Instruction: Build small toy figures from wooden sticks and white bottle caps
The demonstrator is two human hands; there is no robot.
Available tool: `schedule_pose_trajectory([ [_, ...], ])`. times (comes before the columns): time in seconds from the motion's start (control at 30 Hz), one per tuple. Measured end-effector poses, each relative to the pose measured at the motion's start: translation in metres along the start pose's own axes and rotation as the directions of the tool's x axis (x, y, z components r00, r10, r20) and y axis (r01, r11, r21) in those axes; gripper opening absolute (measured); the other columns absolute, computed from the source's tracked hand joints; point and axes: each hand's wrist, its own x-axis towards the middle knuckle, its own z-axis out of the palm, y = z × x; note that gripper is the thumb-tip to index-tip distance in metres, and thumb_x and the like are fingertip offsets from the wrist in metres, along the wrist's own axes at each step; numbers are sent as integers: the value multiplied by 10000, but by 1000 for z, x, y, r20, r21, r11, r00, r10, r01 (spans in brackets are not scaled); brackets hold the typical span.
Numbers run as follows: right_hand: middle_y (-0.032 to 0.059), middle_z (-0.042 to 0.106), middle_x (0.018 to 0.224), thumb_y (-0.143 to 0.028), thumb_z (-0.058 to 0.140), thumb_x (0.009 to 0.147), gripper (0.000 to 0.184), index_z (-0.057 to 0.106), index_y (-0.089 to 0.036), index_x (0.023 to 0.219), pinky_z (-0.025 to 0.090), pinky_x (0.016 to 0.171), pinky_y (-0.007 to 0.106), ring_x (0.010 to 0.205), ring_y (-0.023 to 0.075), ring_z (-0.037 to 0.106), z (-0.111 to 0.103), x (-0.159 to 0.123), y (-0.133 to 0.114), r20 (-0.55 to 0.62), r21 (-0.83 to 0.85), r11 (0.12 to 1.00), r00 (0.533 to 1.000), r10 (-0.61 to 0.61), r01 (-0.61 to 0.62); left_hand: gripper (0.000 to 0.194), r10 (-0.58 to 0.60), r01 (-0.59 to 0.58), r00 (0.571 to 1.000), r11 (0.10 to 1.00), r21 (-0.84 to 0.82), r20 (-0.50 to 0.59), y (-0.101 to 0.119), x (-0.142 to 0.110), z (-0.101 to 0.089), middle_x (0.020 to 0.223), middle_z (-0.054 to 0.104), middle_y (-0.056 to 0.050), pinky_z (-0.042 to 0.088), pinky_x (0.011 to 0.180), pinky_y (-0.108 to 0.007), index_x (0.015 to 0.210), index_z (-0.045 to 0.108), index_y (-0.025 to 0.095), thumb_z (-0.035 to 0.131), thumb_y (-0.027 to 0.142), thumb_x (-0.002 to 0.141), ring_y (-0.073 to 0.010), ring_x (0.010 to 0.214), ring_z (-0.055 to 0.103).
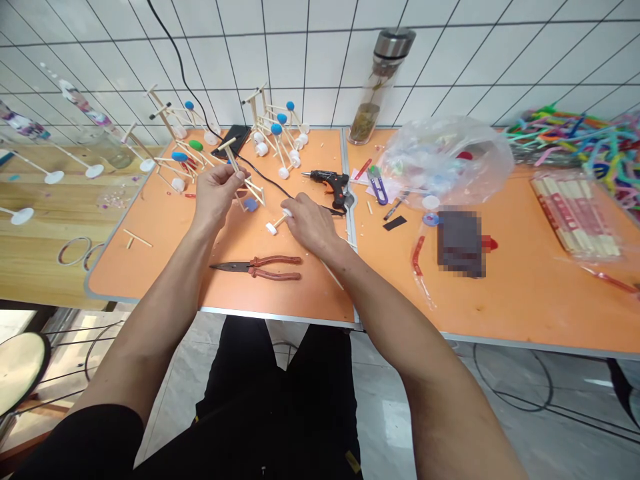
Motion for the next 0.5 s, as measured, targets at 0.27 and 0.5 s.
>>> schedule_pose_trajectory([
  [0.27, 134, 728, 1335, -243, 529, 1085, 392, 748, -261, 1410, 496, 823, 410, 1224, 341, 697, 0, 0, 0, 6, -3, 1000, 1000, 4, -4, 273, -1, 1, 1000, 1000, -2, -3, 1, 0, 0, 868, 816, -37, 625, 655, -247, 916, 796, 223, 909, 468, 874, -163, 765, 758],
  [0.5, 139, 726, 1339, -244, 525, 1081, 397, 740, -264, 1414, 499, 825, 417, 1223, 345, 691, 0, -1, 0, 5, 1, 1000, 1000, 3, -3, 290, 12, -12, 1000, 1000, 17, 1, 1, -1, -2, 879, 808, -32, 648, 704, -264, 945, 798, 221, 904, 483, 882, -170, 806, 768],
])
